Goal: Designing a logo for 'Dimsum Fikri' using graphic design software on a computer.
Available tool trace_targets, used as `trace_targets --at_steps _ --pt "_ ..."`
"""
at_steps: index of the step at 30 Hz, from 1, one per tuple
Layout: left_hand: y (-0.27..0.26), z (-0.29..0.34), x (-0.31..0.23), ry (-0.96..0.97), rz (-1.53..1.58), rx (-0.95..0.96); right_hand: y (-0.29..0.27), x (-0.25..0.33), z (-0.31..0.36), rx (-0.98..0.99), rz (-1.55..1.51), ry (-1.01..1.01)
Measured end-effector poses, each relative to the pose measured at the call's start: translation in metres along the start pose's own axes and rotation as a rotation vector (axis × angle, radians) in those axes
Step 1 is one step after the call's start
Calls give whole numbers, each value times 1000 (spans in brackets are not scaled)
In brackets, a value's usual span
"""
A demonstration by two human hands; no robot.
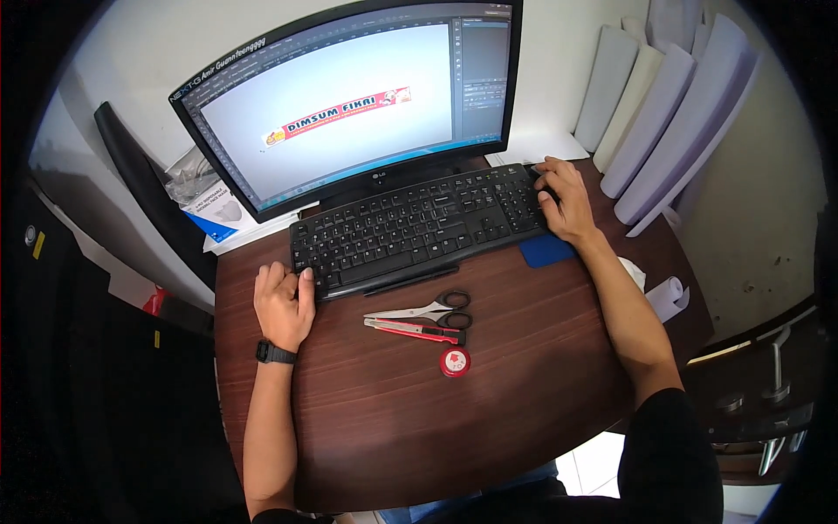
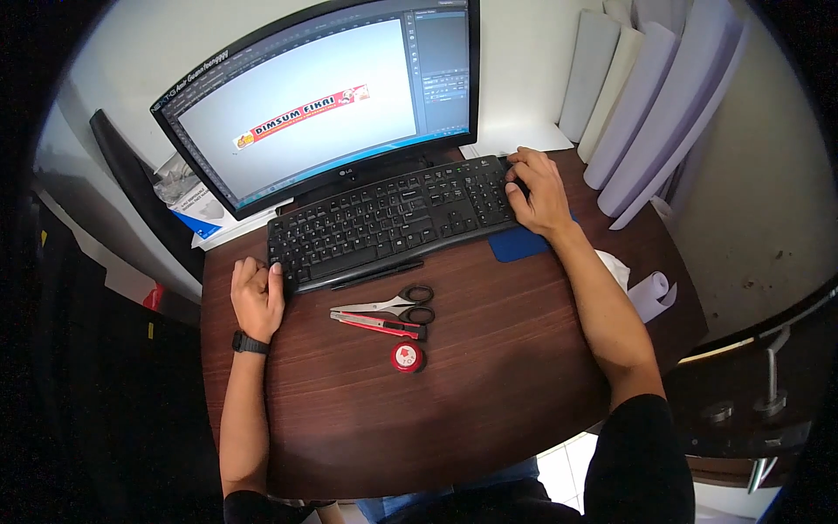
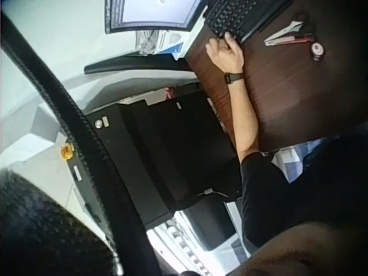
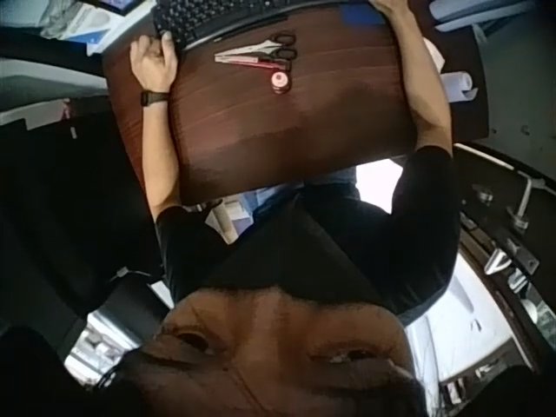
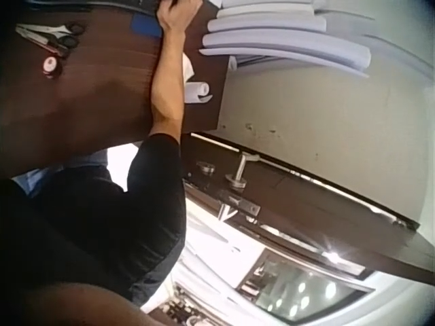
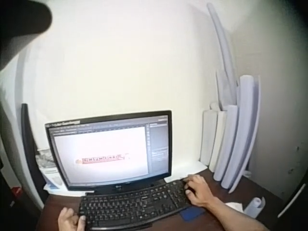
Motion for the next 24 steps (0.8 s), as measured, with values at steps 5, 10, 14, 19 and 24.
trace_targets --at_steps 5,10,14,19,24 --pt "-5 3 3 -9 -7 -6 10 2 -1 49 8 -11" --pt "-9 0 0 6 -9 -13 10 -1 2 71 27 15" --pt "-8 2 3 -10 -3 -7 10 4 1 49 12 26" --pt "-7 3 5 -25 4 -14 10 5 0 39 6 25" --pt "-6 4 6 -19 -9 -6 13 1 1 60 23 29"
Point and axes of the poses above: each hand's wrist, its own z-axis away from the middle knuckle, its own y-axis out of the palm, x = y × z, the point moved 7 cm from there along -z, towards the middle knuckle, and after that the axes turned 1 degree about -z, right-handed, at the moved point
